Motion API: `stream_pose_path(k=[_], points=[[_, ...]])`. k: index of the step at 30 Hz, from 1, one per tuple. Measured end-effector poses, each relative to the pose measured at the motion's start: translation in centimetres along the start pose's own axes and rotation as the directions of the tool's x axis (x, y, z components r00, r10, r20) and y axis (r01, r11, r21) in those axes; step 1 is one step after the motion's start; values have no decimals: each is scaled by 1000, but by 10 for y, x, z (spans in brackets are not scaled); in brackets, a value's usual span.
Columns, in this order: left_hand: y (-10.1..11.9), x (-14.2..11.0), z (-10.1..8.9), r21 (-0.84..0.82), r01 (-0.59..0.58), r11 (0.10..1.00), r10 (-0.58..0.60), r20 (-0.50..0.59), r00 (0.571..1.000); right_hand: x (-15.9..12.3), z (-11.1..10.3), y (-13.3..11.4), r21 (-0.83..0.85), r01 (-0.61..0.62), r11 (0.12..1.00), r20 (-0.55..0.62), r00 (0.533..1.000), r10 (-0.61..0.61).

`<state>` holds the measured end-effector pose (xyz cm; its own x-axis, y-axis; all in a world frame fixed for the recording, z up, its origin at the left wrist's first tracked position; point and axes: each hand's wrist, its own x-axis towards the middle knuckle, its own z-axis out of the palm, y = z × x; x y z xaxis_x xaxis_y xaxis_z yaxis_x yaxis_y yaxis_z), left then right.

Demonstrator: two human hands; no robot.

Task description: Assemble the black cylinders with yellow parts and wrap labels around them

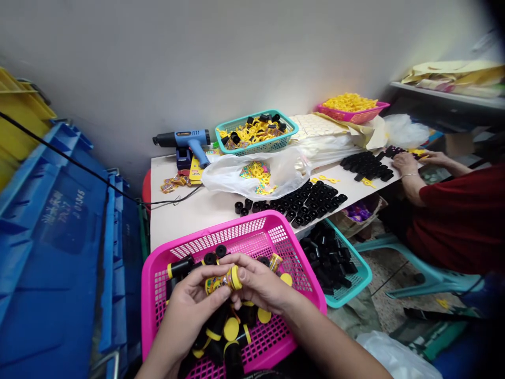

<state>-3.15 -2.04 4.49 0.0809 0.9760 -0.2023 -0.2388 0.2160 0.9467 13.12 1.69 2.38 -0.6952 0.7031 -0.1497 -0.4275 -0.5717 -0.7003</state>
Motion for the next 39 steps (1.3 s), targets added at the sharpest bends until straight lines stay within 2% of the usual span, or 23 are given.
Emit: stream_pose_path(k=[6,9,11,15,18,21,22,23,24,25,26,27,28,29,30,31,32,34,36,39], points=[[4,-3,3,23,-1,1000,2,-24,1000,1,-3,2,-106,52,993,-6,999,-53],[7,-4,4,22,-6,1000,7,-43,999,0,-4,-2,-195,101,976,-49,992,-113],[11,-3,6,58,-48,997,50,-38,998,-1,-3,-6,-239,127,963,-80,985,-150],[22,3,15,202,-188,961,196,-19,981,0,0,-13,-180,90,980,-34,995,-97],[28,7,24,374,-314,873,336,5,942,-1,2,-16,-229,164,959,-91,978,-189],[30,7,26,629,-448,636,524,75,849,-8,3,-25,-399,224,889,-98,954,-284],[30,7,24,690,-466,554,566,98,818,-11,2,-30,-493,241,836,-99,939,-329],[31,6,21,733,-467,495,592,108,799,-14,0,-36,-617,246,748,-111,913,-392],[32,5,15,758,-452,471,599,101,794,-17,-4,-42,-759,220,613,-130,871,-474],[33,5,8,764,-431,480,592,81,802,-20,-8,-46,-886,144,440,-145,816,-560],[33,4,0,757,-405,514,571,51,819,-21,-13,-49,-966,26,256,-145,767,-625],[33,4,-8,740,-368,563,536,11,844,-22,-18,-49,-991,-98,86,-130,751,-647],[33,4,-16,719,-325,614,491,-26,871,-22,-23,-46,-980,-191,-60,-114,781,-614],[33,4,-23,707,-283,648,444,-50,895,-21,-27,-40,-957,-229,-176,-103,840,-532],[32,4,-28,705,-254,662,401,-46,915,-19,-29,-33,-941,-211,-265,-89,908,-409],[30,3,-32,716,-247,653,370,-17,929,-16,-31,-25,-931,-159,-327,-70,961,-266],[29,3,-33,736,-258,626,340,40,940,-13,-31,-18,-924,-97,-370,-47,989,-140],[25,1,-32,764,-323,558,264,205,942,-8,-30,-8,-909,-18,-417,-10,1000,-22],[20,-1,-27,785,-379,489,140,359,923,-6,-29,-6,-904,-10,-428,12,999,-47],[13,-2,-14,824,-440,357,-38,483,875,-7,-29,-11,-922,-17,-387,31,993,-117]])
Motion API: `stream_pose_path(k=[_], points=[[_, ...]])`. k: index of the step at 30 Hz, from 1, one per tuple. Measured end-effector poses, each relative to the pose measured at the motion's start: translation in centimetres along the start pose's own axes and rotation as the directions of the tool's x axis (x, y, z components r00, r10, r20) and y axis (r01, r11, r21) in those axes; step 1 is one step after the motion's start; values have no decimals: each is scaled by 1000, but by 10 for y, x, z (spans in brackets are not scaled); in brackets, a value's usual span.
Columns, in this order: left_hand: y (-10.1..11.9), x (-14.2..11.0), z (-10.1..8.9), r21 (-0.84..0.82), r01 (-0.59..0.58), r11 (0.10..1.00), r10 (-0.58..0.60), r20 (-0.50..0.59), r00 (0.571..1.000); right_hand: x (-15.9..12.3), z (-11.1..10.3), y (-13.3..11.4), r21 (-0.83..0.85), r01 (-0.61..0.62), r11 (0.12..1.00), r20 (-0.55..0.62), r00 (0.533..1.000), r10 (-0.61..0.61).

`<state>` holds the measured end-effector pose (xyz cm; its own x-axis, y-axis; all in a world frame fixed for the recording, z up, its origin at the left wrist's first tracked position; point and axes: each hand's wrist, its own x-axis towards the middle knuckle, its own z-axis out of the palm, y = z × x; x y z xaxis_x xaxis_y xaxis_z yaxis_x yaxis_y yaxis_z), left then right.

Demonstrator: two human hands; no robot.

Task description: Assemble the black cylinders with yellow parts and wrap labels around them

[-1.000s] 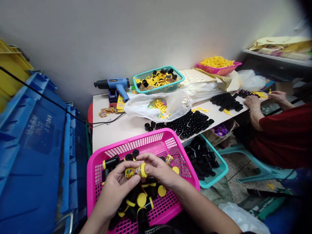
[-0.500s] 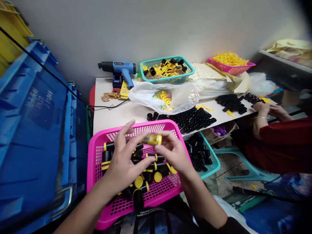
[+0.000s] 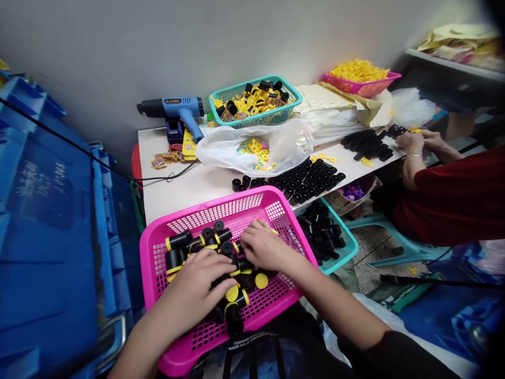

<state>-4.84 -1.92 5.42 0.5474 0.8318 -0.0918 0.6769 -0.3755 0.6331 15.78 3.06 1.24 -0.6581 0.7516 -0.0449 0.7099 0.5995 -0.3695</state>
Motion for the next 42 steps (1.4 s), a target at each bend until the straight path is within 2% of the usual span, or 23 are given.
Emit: stream_pose_path(k=[3,6,8,10,13,16,18,21,24,26,29,33,36,38,40,42], points=[[8,9,9,151,-42,988,20,145,989,-2,2,3,9,62,998,-15,998,-62],[15,19,15,312,-43,949,-27,217,976,-1,12,6,-49,116,992,2,993,-117],[17,24,18,397,-41,917,-53,221,974,1,18,7,-88,92,992,30,996,-89],[18,28,19,404,-57,913,-44,237,971,3,19,10,-75,43,996,20,999,-42],[20,32,23,357,-61,932,-32,250,968,4,7,13,157,-65,985,-147,985,89],[22,37,26,364,-79,928,-25,271,962,0,-13,14,442,-49,896,-304,931,201],[21,40,27,357,-97,929,-7,280,960,-4,-25,13,549,5,836,-342,914,220],[19,41,23,326,-82,942,-3,253,967,-12,-36,10,726,25,687,-295,914,278],[18,37,17,348,-52,936,-33,234,972,-18,-37,7,851,12,526,-212,922,322],[22,36,15,404,-41,914,-69,254,965,-18,-34,5,852,-10,523,-205,914,350],[28,40,18,491,-66,868,-115,330,937,-16,-30,3,815,-36,579,-217,907,362],[29,50,26,519,-146,843,-41,331,943,-14,-29,2,812,-12,583,-227,914,335],[22,52,22,454,-198,868,58,304,951,-14,-29,3,816,-4,578,-240,908,345],[15,48,14,318,-156,935,77,248,966,-15,-30,4,823,-6,568,-235,907,351],[7,41,3,101,-3,995,-9,121,993,-16,-29,4,852,-29,523,-192,912,363],[0,30,-5,-143,188,972,-193,-20,981,-15,-27,1,880,-66,471,-132,918,375]])
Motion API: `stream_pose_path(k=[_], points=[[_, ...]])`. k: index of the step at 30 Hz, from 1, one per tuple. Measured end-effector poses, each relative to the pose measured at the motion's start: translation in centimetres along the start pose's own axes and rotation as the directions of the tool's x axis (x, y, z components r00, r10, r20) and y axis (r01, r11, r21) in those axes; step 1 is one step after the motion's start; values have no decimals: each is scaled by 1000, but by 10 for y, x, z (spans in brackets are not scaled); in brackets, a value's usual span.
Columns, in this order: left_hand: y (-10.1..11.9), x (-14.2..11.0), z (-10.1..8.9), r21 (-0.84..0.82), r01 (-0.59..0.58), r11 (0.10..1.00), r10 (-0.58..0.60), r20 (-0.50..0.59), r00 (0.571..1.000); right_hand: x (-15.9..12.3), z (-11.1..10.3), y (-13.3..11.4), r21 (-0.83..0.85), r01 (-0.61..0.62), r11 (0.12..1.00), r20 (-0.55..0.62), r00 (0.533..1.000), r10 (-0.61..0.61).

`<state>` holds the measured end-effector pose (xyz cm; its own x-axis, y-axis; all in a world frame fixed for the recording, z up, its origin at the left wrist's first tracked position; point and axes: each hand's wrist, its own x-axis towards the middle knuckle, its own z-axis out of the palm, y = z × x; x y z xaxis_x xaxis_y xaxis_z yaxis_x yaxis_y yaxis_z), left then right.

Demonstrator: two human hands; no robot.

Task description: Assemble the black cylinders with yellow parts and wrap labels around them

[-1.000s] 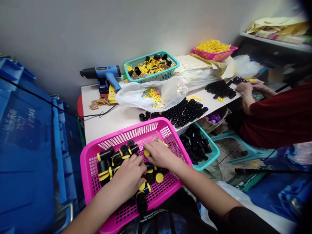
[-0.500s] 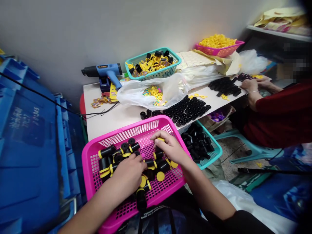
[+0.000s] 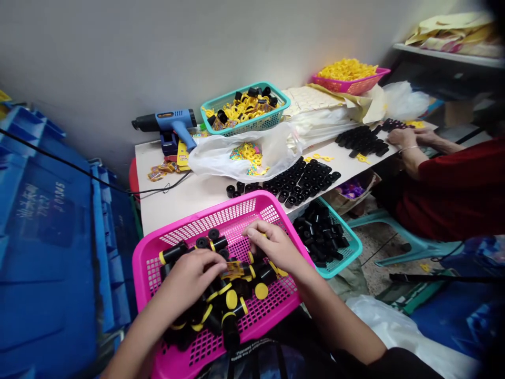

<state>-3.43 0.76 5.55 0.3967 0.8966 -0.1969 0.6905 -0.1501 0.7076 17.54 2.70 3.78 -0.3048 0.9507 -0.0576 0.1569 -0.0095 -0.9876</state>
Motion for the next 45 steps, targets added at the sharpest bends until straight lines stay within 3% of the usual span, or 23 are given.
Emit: stream_pose_path(k=[3,5,7,10,13,15,18,20,22,25,27,30,35,41,45], points=[[-9,-18,-8,-207,203,957,-234,-141,962,0,10,-1,-64,-32,997,66,997,36],[-14,-29,-9,-235,264,936,-317,-225,921,1,18,-3,-146,-38,989,117,992,55],[-17,-38,-8,-294,273,916,-372,-364,854,1,27,-6,-174,-49,983,140,987,74],[-18,-43,0,-536,156,829,-472,-525,708,1,43,-11,-88,-51,995,132,989,62],[-15,-40,15,-760,-50,648,-566,-524,637,1,61,-15,55,-59,997,124,991,52],[-11,-38,24,-834,-147,531,-588,-488,645,1,69,-17,124,-53,991,79,996,44],[-5,-38,26,-909,-187,373,-546,-378,748,2,72,-23,56,57,997,-11,998,-57],[-3,-38,20,-930,-164,329,-501,-319,804,3,69,-26,-61,130,990,11,992,-130],[-5,-38,12,-917,-127,377,-470,-308,827,3,65,-28,-135,161,978,64,986,-153],[-10,-37,4,-858,-89,506,-466,-359,809,4,59,-27,-108,160,981,75,985,-153],[-14,-37,2,-827,-69,558,-491,-396,776,4,52,-24,50,78,996,44,996,-80],[-18,-39,4,-805,-36,592,-513,-411,753,6,41,-23,321,-87,943,87,994,62],[-23,-40,9,-794,-60,605,-455,-406,792,13,32,-26,448,-29,894,113,993,-25],[-26,-39,14,-794,-92,600,-436,-421,795,16,33,-19,357,-80,931,188,982,12],[-21,-38,11,-717,-103,689,-399,-495,771,15,34,-16,184,-32,982,165,986,1]])
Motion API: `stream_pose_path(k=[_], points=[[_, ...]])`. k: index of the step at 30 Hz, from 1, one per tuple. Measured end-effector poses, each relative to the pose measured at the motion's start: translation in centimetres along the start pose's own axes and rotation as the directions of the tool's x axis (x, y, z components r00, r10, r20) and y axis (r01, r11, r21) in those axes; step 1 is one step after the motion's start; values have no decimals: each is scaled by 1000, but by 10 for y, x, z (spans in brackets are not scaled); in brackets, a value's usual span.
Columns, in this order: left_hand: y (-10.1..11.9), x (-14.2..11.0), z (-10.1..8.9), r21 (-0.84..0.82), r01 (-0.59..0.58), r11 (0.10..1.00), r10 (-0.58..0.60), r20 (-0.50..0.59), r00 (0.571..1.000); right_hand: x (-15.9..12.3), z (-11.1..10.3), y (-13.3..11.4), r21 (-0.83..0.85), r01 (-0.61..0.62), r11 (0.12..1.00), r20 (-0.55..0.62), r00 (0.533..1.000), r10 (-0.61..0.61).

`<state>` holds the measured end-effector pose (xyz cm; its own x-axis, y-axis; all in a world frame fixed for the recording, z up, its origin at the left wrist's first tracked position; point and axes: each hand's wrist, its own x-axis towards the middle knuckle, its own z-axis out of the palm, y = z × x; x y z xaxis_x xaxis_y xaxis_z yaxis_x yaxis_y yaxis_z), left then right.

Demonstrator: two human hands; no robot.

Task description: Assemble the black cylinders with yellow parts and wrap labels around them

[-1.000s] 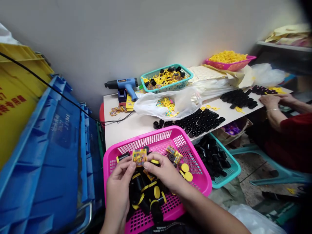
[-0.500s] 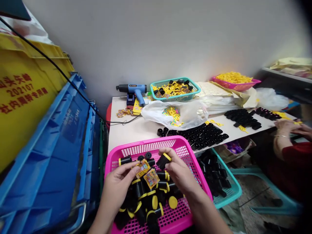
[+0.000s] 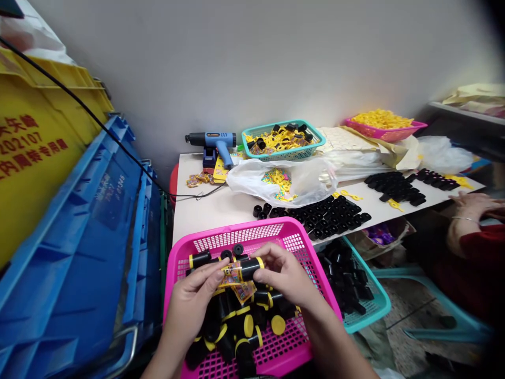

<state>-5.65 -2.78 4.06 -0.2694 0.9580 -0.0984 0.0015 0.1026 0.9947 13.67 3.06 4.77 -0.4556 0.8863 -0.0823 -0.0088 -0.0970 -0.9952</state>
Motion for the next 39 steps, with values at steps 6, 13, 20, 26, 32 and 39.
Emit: stream_pose_path(k=[6,13,20,26,32,39], points=[[14,-4,9,-166,109,980,-95,93,991,-2,14,3,-145,119,982,-59,990,-128],[13,-4,15,-264,134,955,-85,188,978,0,27,11,580,-223,783,276,959,69],[1,-7,15,-251,83,964,-36,187,982,1,28,17,652,-248,717,292,954,64],[0,-6,19,-200,131,971,-95,181,979,2,23,23,509,-115,853,207,978,9],[10,-4,20,-159,132,978,-104,171,980,-10,7,-7,-260,436,862,85,899,-429],[13,4,9,117,79,990,-104,223,969,-17,-62,-8,-834,33,550,-199,912,-357]])
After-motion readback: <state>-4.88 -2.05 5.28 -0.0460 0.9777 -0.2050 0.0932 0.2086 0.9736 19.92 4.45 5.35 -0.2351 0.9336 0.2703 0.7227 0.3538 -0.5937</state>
